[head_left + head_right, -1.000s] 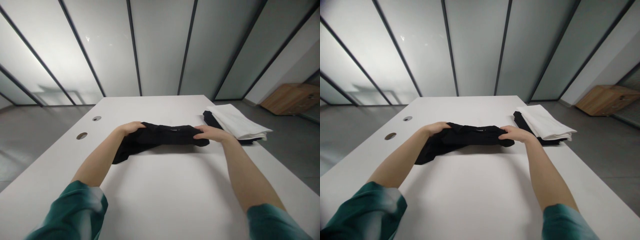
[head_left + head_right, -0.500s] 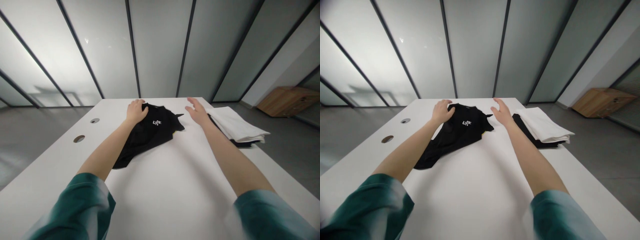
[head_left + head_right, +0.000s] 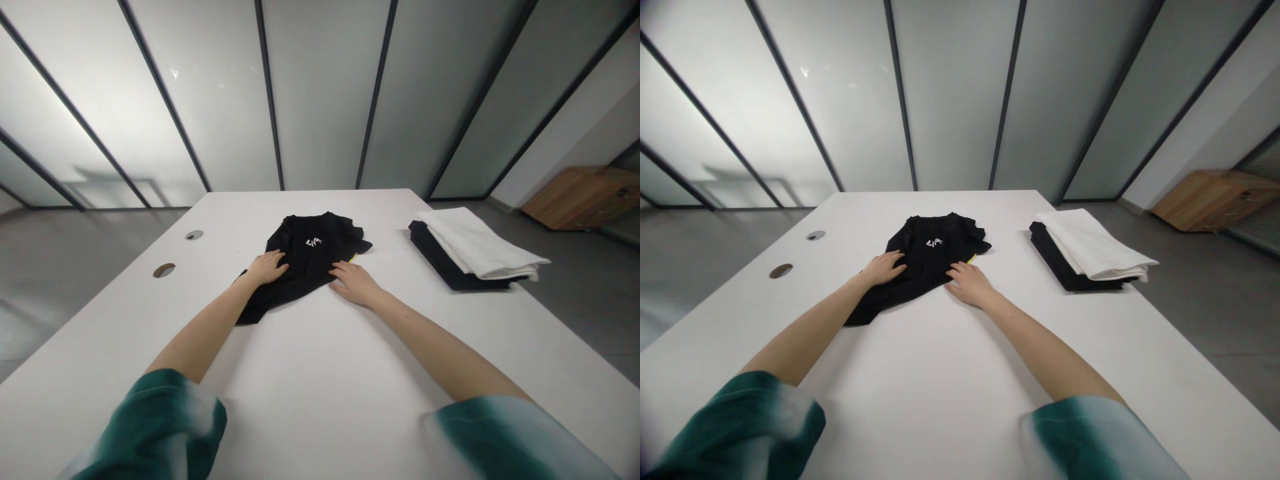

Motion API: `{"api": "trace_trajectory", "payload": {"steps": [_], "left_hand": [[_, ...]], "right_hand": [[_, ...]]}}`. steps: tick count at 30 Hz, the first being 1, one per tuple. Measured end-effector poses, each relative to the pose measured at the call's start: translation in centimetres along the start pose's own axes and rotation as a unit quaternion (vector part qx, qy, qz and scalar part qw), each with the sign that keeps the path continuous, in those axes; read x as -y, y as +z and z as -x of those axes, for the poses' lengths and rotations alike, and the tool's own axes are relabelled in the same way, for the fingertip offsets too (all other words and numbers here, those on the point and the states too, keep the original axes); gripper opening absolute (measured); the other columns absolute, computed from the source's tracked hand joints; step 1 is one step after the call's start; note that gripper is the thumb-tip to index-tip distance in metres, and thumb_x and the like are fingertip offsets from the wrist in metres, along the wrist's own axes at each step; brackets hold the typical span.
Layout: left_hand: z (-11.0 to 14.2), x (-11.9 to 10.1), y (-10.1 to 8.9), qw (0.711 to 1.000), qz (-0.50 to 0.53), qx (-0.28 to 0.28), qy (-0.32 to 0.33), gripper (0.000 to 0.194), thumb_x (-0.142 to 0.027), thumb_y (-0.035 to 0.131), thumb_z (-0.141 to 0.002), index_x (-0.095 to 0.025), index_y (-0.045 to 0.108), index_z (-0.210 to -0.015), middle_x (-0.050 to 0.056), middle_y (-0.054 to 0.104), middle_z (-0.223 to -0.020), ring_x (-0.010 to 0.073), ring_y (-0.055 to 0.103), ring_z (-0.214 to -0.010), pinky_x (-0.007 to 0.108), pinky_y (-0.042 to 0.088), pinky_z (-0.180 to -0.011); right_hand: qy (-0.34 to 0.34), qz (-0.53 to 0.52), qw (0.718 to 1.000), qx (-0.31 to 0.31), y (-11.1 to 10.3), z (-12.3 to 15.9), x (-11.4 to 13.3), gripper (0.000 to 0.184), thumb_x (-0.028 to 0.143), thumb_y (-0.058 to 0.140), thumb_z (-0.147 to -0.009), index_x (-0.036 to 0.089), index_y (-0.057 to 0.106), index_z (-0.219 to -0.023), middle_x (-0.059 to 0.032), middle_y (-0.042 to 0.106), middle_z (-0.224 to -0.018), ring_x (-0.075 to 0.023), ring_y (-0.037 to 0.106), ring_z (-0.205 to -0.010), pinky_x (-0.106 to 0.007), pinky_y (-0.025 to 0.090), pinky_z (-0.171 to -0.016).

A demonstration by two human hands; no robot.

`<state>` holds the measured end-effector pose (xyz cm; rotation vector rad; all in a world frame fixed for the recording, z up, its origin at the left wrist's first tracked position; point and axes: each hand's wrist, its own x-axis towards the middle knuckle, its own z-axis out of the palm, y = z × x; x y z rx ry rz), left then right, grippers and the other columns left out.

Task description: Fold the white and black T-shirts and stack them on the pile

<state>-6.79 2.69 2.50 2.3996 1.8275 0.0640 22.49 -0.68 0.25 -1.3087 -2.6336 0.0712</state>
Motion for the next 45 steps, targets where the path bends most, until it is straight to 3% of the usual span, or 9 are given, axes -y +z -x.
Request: {"api": "trace_trajectory", "payload": {"steps": [6,11,16,21,24,30,35,39,45], "left_hand": [[0.0,0.0,0.1,0.998,0.020,0.016,-0.051,0.070,-0.057,0.031,-0.096,-0.014,0.034,-0.151,0.018,0.030,-0.159,0.0301,0.029,-0.147,0.048,0.025,-0.116],[1.0,-2.5,0.9,0.992,0.052,-0.110,0.036,0.064,-0.059,0.044,-0.091,-0.015,0.049,-0.138,0.016,0.054,-0.140,0.0286,0.049,-0.130,0.041,0.038,-0.108],[1.6,-4.6,2.5,0.985,0.056,-0.118,0.110,0.054,-0.056,0.056,-0.087,-0.019,0.061,-0.125,0.012,0.062,-0.117,0.0285,0.058,-0.111,0.042,0.046,-0.099],[1.3,-5.0,3.5,0.985,0.063,-0.114,0.113,0.036,-0.022,0.052,-0.088,-0.020,0.066,-0.121,0.010,0.063,-0.107,0.0243,0.062,-0.103,0.038,0.049,-0.095],[1.1,-4.9,3.6,0.975,0.132,-0.131,0.125,0.030,-0.018,0.049,-0.087,-0.020,0.071,-0.108,0.009,0.067,-0.103,0.0235,0.062,-0.101,0.037,0.048,-0.095],[0.6,-2.9,3.0,0.907,0.365,-0.208,-0.016,0.027,-0.030,0.041,-0.091,-0.018,0.066,-0.093,0.006,0.069,-0.086,0.0230,0.063,-0.086,0.036,0.049,-0.082],[0.2,-1.2,2.8,0.825,0.495,-0.249,-0.111,0.025,-0.038,0.047,-0.085,-0.018,0.061,-0.081,0.002,0.063,-0.073,0.0202,0.058,-0.076,0.032,0.047,-0.072],[-0.1,-0.8,3.3,0.818,0.480,-0.288,-0.133,0.022,-0.037,0.048,-0.085,-0.019,0.060,-0.083,0.003,0.064,-0.079,0.0213,0.060,-0.082,0.034,0.048,-0.077],[-0.2,1.2,3.7,0.821,0.398,-0.337,-0.230,0.026,-0.028,0.050,-0.084,-0.019,0.057,-0.108,0.006,0.067,-0.092,0.0240,0.064,-0.091,0.038,0.050,-0.085]], "right_hand": [[0.126,0.060,0.990,-0.019,-1.1,0.4,-4.2,0.037,0.035,0.048,-0.095,0.015,0.064,-0.123,-0.0169,0.053,-0.143,-0.0329,0.045,-0.135,-0.050,0.036,-0.109],[0.237,0.084,0.964,-0.090,-0.5,0.7,-5.4,0.046,0.032,0.047,-0.094,0.010,0.054,-0.134,-0.0234,0.046,-0.145,-0.0379,0.043,-0.133,-0.052,0.036,-0.105],[0.165,0.030,0.981,-0.094,0.3,1.5,-5.1,0.035,0.032,0.047,-0.094,0.014,0.063,-0.118,-0.0167,0.063,-0.117,-0.0308,0.057,-0.108,-0.041,0.043,-0.093],[0.098,0.008,0.991,-0.093,0.8,1.6,-4.7,0.047,0.038,0.057,-0.090,0.015,0.058,-0.131,-0.0153,0.061,-0.114,-0.0292,0.056,-0.100,-0.040,0.044,-0.087],[0.057,-0.012,0.994,-0.091,1.1,1.3,-4.6,0.027,0.034,0.055,-0.092,0.019,0.071,-0.108,-0.0127,0.061,-0.106,-0.0264,0.055,-0.094,-0.039,0.044,-0.084],[0.024,-0.165,0.974,-0.155,1.8,0.8,-5.1,0.026,0.025,0.042,-0.094,0.021,0.066,-0.084,-0.0088,0.061,-0.097,-0.0225,0.056,-0.091,-0.038,0.045,-0.088],[0.141,-0.291,0.899,-0.294,1.4,0.8,-5.8,0.025,0.034,0.036,-0.093,0.024,0.055,-0.080,-0.0034,0.059,-0.083,-0.0214,0.055,-0.086,-0.035,0.045,-0.082],[0.201,-0.243,0.867,-0.387,0.4,1.4,-6.1,0.024,0.042,0.043,-0.090,0.023,0.051,-0.076,-0.0038,0.058,-0.080,-0.0214,0.053,-0.082,-0.034,0.043,-0.077],[0.169,-0.196,0.940,-0.222,-0.4,2.4,-5.6,0.039,0.040,0.045,-0.090,0.023,0.042,-0.055,0.0024,0.043,-0.052,-0.0152,0.044,-0.055,-0.029,0.034,-0.057]]}}
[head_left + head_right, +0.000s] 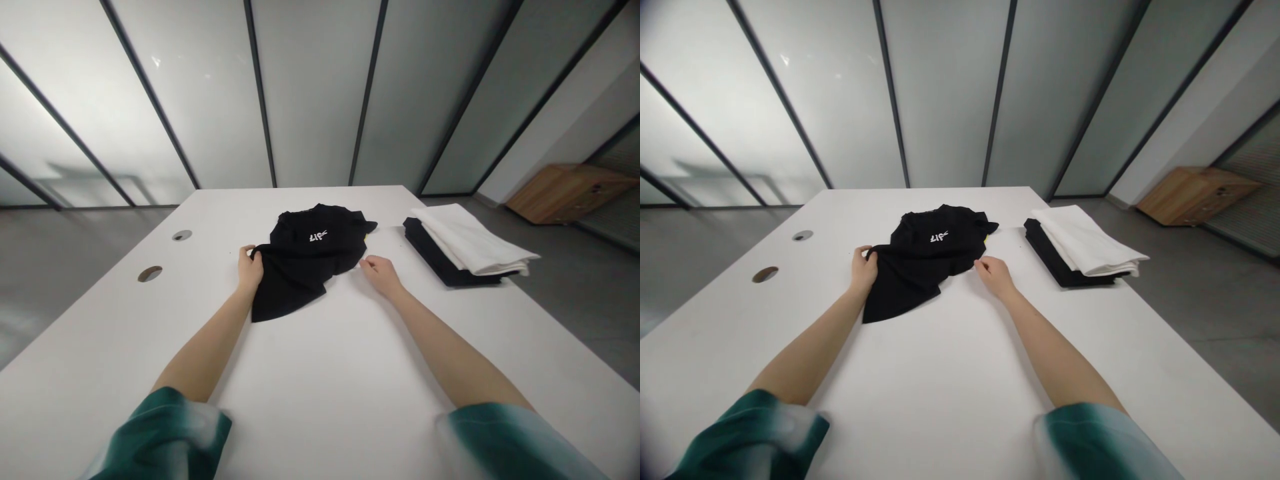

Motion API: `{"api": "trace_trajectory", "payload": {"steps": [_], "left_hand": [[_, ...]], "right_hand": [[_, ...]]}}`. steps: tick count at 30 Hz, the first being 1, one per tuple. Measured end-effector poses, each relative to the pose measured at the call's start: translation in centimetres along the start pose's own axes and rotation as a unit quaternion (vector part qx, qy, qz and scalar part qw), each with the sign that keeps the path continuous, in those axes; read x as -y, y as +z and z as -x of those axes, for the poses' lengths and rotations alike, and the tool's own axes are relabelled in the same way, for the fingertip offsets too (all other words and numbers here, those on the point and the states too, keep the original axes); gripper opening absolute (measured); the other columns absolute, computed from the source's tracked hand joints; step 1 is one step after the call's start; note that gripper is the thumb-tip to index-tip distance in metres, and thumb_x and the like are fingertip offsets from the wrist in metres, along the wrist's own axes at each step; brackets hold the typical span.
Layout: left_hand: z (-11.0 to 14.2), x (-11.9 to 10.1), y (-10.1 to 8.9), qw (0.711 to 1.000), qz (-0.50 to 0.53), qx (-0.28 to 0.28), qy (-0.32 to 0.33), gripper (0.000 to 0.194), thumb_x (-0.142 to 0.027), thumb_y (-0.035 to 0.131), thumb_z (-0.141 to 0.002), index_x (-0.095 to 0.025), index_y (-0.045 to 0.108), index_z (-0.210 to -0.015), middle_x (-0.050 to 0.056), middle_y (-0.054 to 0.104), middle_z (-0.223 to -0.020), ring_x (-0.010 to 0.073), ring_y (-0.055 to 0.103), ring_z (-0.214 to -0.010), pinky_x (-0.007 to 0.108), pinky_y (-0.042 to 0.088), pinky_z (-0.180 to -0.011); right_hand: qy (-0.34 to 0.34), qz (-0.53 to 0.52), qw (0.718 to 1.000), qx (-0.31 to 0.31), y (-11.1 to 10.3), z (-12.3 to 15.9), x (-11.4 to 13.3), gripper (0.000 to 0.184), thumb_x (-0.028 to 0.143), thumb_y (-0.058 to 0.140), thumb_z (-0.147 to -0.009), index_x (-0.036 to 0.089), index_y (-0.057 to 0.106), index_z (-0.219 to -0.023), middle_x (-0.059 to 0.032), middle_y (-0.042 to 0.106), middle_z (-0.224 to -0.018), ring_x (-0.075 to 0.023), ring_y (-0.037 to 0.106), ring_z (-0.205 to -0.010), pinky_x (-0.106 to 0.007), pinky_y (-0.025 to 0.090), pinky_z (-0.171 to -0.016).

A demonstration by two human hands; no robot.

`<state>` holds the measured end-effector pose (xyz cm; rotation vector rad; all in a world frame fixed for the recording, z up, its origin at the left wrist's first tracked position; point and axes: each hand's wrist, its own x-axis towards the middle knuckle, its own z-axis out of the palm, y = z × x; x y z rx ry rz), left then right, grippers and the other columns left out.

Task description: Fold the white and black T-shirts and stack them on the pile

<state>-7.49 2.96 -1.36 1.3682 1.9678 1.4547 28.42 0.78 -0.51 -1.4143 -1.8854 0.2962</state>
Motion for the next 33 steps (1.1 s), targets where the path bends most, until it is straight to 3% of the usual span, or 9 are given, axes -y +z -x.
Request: {"api": "trace_trajectory", "payload": {"steps": [3,5,9,13,17,20,24,29,33], "left_hand": [[0.4,0.0,-0.3,0.995,-0.072,0.064,0.035,0.039,-0.032,0.055,-0.083,-0.021,0.053,-0.120,0.007,0.069,-0.093,0.0269,0.067,-0.091,0.041,0.051,-0.083],[1.0,-0.5,-0.2,0.980,-0.129,0.128,0.082,0.047,-0.037,0.058,-0.083,-0.020,0.051,-0.126,0.010,0.070,-0.101,0.0301,0.067,-0.098,0.044,0.051,-0.086],[2.6,-1.5,0.2,0.926,-0.200,0.236,0.214,0.064,-0.045,0.061,-0.082,-0.014,0.047,-0.136,0.018,0.063,-0.129,0.0343,0.059,-0.120,0.048,0.045,-0.103],[3.6,-2.1,0.4,0.888,-0.216,0.288,0.286,0.082,-0.058,0.066,-0.076,-0.011,0.046,-0.140,0.020,0.056,-0.139,0.0359,0.053,-0.128,0.049,0.041,-0.109],[4.1,-2.3,0.7,0.877,-0.210,0.308,0.304,0.082,-0.056,0.069,-0.074,-0.013,0.046,-0.140,0.019,0.056,-0.139,0.0353,0.053,-0.128,0.049,0.042,-0.109],[4.4,-2.4,1.1,0.876,-0.179,0.325,0.307,0.072,-0.046,0.067,-0.079,-0.014,0.048,-0.140,0.018,0.058,-0.138,0.0334,0.056,-0.126,0.049,0.042,-0.108],[5.1,-2.4,1.7,0.875,-0.106,0.368,0.295,0.060,-0.031,0.058,-0.084,-0.014,0.048,-0.141,0.016,0.064,-0.130,0.0283,0.062,-0.117,0.045,0.047,-0.102],[5.9,-3.0,2.2,0.871,-0.059,0.397,0.281,0.069,-0.020,0.058,-0.080,-0.017,0.041,-0.147,0.011,0.070,-0.113,0.0254,0.066,-0.106,0.041,0.050,-0.095],[6.3,-3.7,2.0,0.868,-0.019,0.395,0.300,0.081,-0.017,0.058,-0.077,-0.018,0.030,-0.153,0.013,0.063,-0.132,0.0265,0.062,-0.115,0.041,0.047,-0.100]], "right_hand": [[-0.126,0.029,0.985,0.112,0.9,0.4,1.5,0.031,0.032,0.045,-0.091,0.020,0.061,-0.068,-0.0039,0.064,-0.074,-0.0184,0.058,-0.072,-0.031,0.044,-0.072],[-0.183,0.063,0.968,0.160,1.8,0.7,2.4,0.027,0.032,0.047,-0.092,0.019,0.070,-0.094,-0.0098,0.070,-0.104,-0.0224,0.062,-0.098,-0.034,0.045,-0.089],[-0.100,0.190,0.963,0.163,2.8,1.1,2.9,0.056,0.048,0.050,-0.093,0.015,0.054,-0.137,-0.0191,0.048,-0.145,-0.0325,0.043,-0.134,-0.045,0.036,-0.105],[0.013,0.247,0.962,0.114,1.8,0.6,2.2,0.044,0.048,0.044,-0.097,0.015,0.066,-0.116,-0.0191,0.060,-0.126,-0.0333,0.053,-0.118,-0.045,0.040,-0.097],[-0.065,0.218,0.963,0.144,1.2,0.4,2.7,0.034,0.043,0.048,-0.096,0.019,0.070,-0.086,-0.0125,0.064,-0.099,-0.0274,0.057,-0.100,-0.040,0.043,-0.089],[-0.149,0.170,0.959,0.174,1.8,0.8,3.6,0.023,0.035,0.054,-0.093,0.019,0.069,-0.100,-0.0121,0.063,-0.107,-0.0264,0.056,-0.103,-0.040,0.043,-0.091],[-0.178,0.101,0.959,0.196,2.6,1.2,4.3,0.032,0.025,0.058,-0.086,0.017,0.060,-0.118,-0.0150,0.061,-0.119,-0.0288,0.054,-0.112,-0.043,0.043,-0.097],[-0.103,-0.126,0.963,0.214,3.1,1.4,5.1,0.040,0.033,0.056,-0.088,0.020,0.050,-0.126,-0.0122,0.064,-0.118,-0.0276,0.060,-0.107,-0.043,0.047,-0.093],[-0.006,-0.336,0.916,0.220,4.0,1.8,5.7,0.053,0.039,0.060,-0.084,0.022,0.043,-0.131,-0.0038,0.067,-0.094,-0.0192,0.064,-0.079,-0.032,0.052,-0.069]]}}
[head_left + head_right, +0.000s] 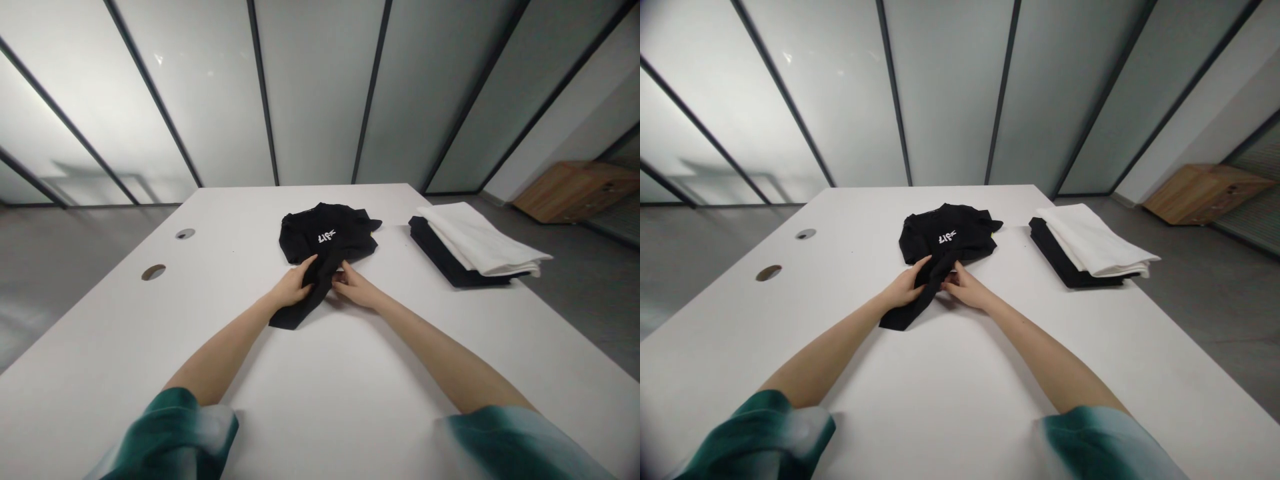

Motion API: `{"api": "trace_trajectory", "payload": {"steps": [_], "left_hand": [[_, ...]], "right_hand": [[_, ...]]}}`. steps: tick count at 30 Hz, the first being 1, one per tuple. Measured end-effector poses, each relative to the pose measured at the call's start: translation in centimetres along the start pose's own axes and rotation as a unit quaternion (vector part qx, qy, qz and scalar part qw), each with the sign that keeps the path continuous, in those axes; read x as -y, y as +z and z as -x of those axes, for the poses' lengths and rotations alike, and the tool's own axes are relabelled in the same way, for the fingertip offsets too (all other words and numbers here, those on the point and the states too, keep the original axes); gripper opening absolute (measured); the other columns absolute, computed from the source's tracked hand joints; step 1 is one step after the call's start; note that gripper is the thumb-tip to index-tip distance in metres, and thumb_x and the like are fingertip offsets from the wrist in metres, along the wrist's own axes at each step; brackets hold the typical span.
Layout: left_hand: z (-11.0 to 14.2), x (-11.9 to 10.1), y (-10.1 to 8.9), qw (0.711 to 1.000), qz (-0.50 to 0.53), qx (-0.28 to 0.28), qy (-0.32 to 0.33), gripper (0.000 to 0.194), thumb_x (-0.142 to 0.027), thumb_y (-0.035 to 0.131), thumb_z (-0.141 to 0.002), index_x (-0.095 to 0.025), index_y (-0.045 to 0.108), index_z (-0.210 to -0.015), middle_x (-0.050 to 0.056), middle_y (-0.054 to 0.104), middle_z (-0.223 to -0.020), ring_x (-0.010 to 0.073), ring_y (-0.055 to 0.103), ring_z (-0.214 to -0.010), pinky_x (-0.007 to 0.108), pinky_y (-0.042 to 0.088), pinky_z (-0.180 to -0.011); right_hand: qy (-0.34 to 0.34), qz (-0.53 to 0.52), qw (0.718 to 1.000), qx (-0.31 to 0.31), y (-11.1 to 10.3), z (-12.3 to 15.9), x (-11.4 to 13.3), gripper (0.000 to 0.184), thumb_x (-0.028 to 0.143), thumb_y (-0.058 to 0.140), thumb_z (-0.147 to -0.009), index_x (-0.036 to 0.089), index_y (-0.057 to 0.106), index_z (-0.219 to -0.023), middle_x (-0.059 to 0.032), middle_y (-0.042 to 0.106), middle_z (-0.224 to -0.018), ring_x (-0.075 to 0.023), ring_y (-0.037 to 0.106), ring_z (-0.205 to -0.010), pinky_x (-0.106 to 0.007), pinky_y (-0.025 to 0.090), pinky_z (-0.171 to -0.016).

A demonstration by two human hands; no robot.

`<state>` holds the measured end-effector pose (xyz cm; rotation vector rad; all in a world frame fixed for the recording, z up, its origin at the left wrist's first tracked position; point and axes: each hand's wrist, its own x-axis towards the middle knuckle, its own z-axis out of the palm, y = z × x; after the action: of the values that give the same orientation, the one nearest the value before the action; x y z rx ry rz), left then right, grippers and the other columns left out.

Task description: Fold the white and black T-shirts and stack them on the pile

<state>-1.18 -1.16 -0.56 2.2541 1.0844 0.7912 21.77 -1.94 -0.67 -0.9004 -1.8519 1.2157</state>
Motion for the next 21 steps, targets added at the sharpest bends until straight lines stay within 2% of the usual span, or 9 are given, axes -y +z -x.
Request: {"api": "trace_trajectory", "payload": {"steps": [2,5,8,11,13,15,17,19,21], "left_hand": [[0.1,-0.3,-0.2,1.000,0.004,-0.001,0.011,0.079,-0.018,0.058,-0.077,-0.020,0.033,-0.151,0.012,0.059,-0.137,0.0269,0.060,-0.119,0.042,0.045,-0.103],[0.2,-0.4,-0.6,1.000,0.008,-0.008,-0.002,0.064,-0.023,0.056,-0.080,-0.019,0.046,-0.143,0.011,0.060,-0.136,0.0261,0.059,-0.121,0.040,0.044,-0.105],[0.1,-0.1,-1.0,0.998,0.022,-0.041,-0.052,0.049,-0.028,0.056,-0.082,-0.017,0.057,-0.130,0.010,0.067,-0.123,0.0263,0.063,-0.112,0.039,0.048,-0.100],[0.0,0.2,-1.2,0.992,0.023,-0.079,-0.099,0.039,-0.033,0.057,-0.083,-0.017,0.064,-0.118,0.008,0.071,-0.108,0.0259,0.066,-0.099,0.039,0.051,-0.092],[0.0,0.3,-1.3,0.989,0.012,-0.096,-0.109,0.036,-0.035,0.057,-0.083,-0.018,0.065,-0.114,0.007,0.071,-0.102,0.0243,0.066,-0.091,0.038,0.052,-0.086],[0.1,0.3,-1.4,0.988,-0.006,-0.103,-0.113,0.034,-0.035,0.056,-0.084,-0.018,0.065,-0.112,0.006,0.071,-0.097,0.0223,0.065,-0.081,0.037,0.052,-0.079],[0.2,0.2,-1.4,0.988,-0.024,-0.100,-0.116,0.033,-0.034,0.055,-0.084,-0.018,0.065,-0.112,0.006,0.071,-0.094,0.0209,0.064,-0.074,0.036,0.051,-0.075],[0.2,0.0,-1.3,0.990,-0.031,-0.079,-0.110,0.034,-0.035,0.055,-0.085,-0.019,0.065,-0.113,0.006,0.072,-0.094,0.0207,0.064,-0.073,0.035,0.052,-0.075],[0.1,-0.3,-0.9,0.995,-0.032,-0.037,-0.083,0.034,-0.034,0.055,-0.085,-0.020,0.065,-0.115,0.006,0.072,-0.098,0.0219,0.065,-0.080,0.036,0.052,-0.079]], "right_hand": [[0.031,-0.047,0.998,-0.023,-0.1,-0.1,-0.1,0.042,0.035,0.059,-0.081,0.021,0.051,-0.120,0.0008,0.064,-0.078,-0.0161,0.059,-0.065,-0.028,0.049,-0.059],[0.070,-0.032,0.992,-0.097,-1.6,-0.2,-0.2,0.014,0.030,0.052,-0.076,0.020,0.058,-0.084,0.0029,0.057,-0.064,-0.0143,0.053,-0.057,-0.025,0.044,-0.054],[0.065,0.026,0.979,-0.193,-3.2,-0.3,-0.4,0.013,0.030,0.048,-0.076,0.020,0.056,-0.072,0.0009,0.057,-0.063,-0.0157,0.055,-0.061,-0.027,0.046,-0.059],[0.035,0.137,0.969,-0.204,-3.6,-0.2,-0.9,0.020,0.031,0.050,-0.079,0.020,0.062,-0.091,-0.0064,0.068,-0.089,-0.0214,0.063,-0.082,-0.035,0.051,-0.076],[0.042,0.270,0.944,-0.186,-3.5,-0.1,-1.4,0.027,0.029,0.054,-0.079,0.017,0.061,-0.102,-0.0134,0.068,-0.104,-0.0277,0.062,-0.096,-0.043,0.049,-0.085],[0.060,0.390,0.901,-0.183,-3.4,0.0,-2.0,0.037,0.029,0.057,-0.078,0.013,0.060,-0.112,-0.0203,0.064,-0.116,-0.0347,0.058,-0.109,-0.051,0.046,-0.092],[0.073,0.451,0.871,-0.182,-3.6,0.1,-2.4,0.050,0.030,0.059,-0.080,0.011,0.055,-0.126,-0.0241,0.056,-0.131,-0.0392,0.051,-0.122,-0.056,0.042,-0.098],[0.076,0.478,0.861,-0.157,-3.7,0.2,-2.6,0.062,0.032,0.060,-0.080,0.011,0.048,-0.137,-0.0252,0.046,-0.144,-0.0416,0.041,-0.132,-0.058,0.037,-0.103],[0.057,0.494,0.862,-0.098,-3.4,0.2,-2.6,0.070,0.030,0.063,-0.077,0.010,0.045,-0.143,-0.0253,0.037,-0.152,-0.0428,0.033,-0.139,-0.058,0.034,-0.106]]}}
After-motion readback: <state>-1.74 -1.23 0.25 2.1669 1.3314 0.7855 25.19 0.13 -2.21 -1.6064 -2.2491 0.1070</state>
